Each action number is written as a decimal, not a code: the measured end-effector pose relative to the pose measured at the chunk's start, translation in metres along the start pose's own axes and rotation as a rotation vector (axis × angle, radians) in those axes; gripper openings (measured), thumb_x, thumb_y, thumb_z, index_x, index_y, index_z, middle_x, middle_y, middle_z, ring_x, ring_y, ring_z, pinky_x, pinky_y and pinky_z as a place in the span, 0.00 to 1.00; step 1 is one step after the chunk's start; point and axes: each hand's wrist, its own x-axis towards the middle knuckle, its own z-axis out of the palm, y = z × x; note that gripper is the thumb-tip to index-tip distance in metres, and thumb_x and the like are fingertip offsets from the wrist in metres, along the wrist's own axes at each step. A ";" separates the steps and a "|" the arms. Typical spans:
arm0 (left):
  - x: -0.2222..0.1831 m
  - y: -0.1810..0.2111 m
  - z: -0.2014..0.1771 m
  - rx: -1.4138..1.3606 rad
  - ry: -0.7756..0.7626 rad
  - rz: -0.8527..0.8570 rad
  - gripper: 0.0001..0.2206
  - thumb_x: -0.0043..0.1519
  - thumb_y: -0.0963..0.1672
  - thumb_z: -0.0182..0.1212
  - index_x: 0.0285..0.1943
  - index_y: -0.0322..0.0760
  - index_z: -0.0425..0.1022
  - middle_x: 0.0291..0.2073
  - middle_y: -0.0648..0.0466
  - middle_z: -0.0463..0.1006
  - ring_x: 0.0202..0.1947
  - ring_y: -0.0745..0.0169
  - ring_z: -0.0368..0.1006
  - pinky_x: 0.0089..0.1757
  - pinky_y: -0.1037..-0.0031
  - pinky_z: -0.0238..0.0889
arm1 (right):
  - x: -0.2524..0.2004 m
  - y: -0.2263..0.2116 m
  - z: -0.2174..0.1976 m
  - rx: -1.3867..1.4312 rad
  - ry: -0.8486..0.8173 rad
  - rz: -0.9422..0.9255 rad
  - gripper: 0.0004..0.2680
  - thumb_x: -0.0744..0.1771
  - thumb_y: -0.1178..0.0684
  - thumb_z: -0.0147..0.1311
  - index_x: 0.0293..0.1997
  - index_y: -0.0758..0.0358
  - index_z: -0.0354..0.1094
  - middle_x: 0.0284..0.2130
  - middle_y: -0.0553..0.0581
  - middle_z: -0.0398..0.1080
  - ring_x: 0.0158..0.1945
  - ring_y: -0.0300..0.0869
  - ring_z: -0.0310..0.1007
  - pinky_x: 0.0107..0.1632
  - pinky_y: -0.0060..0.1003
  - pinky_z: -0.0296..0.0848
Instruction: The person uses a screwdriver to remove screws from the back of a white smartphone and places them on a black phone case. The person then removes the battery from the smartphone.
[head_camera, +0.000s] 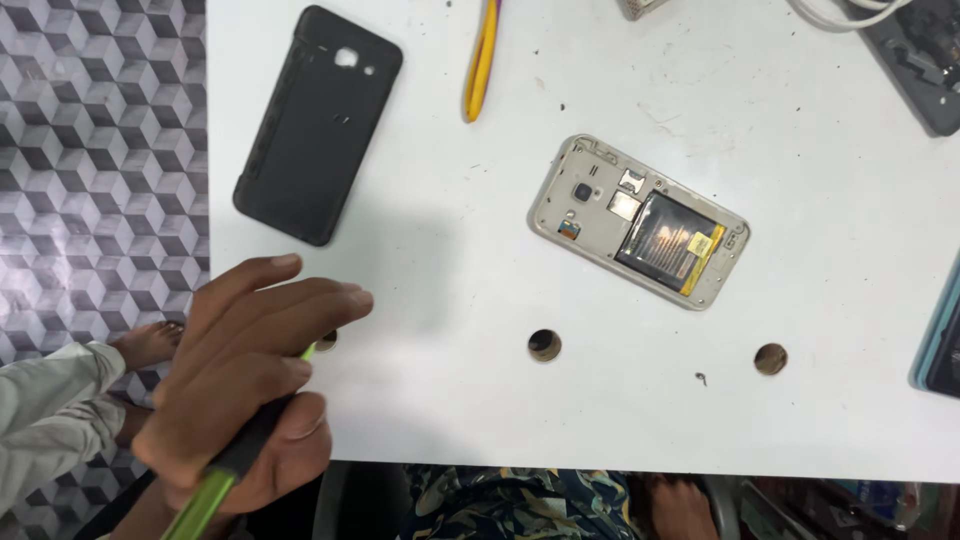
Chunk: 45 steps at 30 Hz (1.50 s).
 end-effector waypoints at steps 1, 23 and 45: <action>0.001 0.000 0.001 -0.007 0.010 -0.017 0.15 0.76 0.49 0.49 0.41 0.34 0.61 0.44 0.38 0.81 0.49 0.49 0.82 0.61 0.54 0.68 | -0.004 0.002 -0.005 0.117 0.111 -0.074 0.18 0.65 0.48 0.56 0.62 0.57 0.65 0.50 0.71 0.72 0.55 0.63 0.73 0.59 0.55 0.73; 0.086 0.048 0.055 -0.184 -0.223 0.030 0.33 0.67 0.35 0.66 0.75 0.27 0.46 0.63 0.38 0.68 0.40 0.67 0.81 0.38 0.80 0.79 | -0.181 0.005 -0.338 0.536 0.509 -0.323 0.30 0.57 0.41 0.69 0.67 0.49 0.63 0.61 0.56 0.70 0.62 0.50 0.70 0.60 0.49 0.76; 0.078 -0.003 0.074 -0.288 -0.129 0.116 0.30 0.78 0.35 0.46 0.78 0.43 0.27 0.51 0.38 0.77 0.39 0.66 0.79 0.40 0.81 0.77 | -0.132 -0.097 -0.407 0.346 0.986 -0.639 0.33 0.58 0.43 0.69 0.66 0.69 0.61 0.58 0.67 0.64 0.59 0.53 0.62 0.55 0.49 0.71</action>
